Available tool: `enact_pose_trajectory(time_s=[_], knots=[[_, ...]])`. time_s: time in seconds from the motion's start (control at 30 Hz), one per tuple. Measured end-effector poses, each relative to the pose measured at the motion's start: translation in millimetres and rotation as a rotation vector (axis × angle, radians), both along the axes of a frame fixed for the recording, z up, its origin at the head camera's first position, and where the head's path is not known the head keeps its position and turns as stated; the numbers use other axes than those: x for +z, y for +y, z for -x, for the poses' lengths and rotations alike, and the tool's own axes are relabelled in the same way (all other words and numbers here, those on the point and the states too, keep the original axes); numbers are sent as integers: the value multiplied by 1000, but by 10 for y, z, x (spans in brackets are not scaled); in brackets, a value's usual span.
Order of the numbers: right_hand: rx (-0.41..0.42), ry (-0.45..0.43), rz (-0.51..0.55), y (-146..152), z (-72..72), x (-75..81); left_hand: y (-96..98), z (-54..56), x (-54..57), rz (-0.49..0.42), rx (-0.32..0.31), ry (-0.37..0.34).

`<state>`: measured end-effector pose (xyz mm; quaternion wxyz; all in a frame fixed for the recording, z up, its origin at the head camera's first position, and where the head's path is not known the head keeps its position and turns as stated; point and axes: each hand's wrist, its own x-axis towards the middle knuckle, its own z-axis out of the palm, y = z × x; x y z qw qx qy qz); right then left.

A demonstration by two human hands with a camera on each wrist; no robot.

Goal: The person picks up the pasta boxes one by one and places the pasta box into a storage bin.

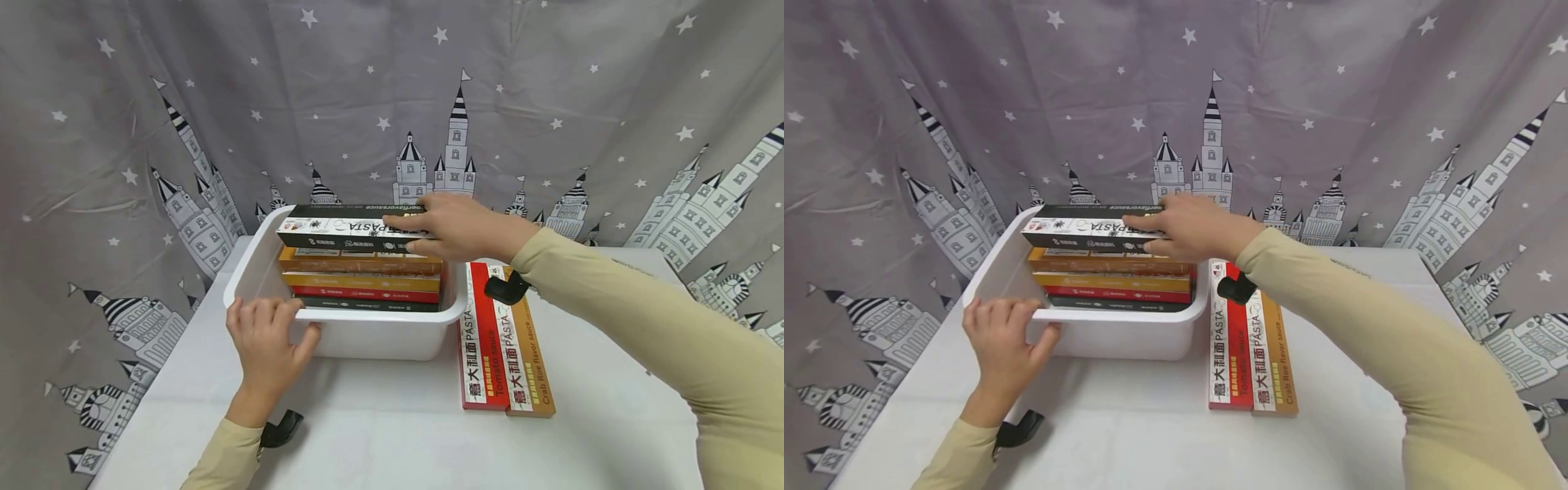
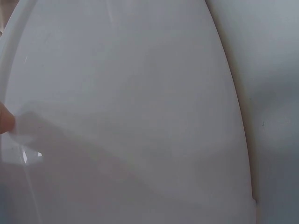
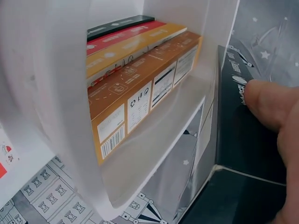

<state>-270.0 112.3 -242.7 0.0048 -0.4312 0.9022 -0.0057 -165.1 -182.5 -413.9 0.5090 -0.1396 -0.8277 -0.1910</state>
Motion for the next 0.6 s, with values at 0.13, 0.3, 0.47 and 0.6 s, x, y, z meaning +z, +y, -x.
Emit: enact_pose_trajectory(time_s=[0.13,0.3,0.47,0.6], knots=[[-7,-11,-5,-51,45,-45,1,8,-5,5,-4,21],[1,-17,6,-85,88,-97,0,9,-3,9,-4,27],[3,-30,7,-120,120,-121,-1,5,7,9,-3,28],[-11,-44,-9,-154,132,-135,-1,5,5,11,-4,35]])
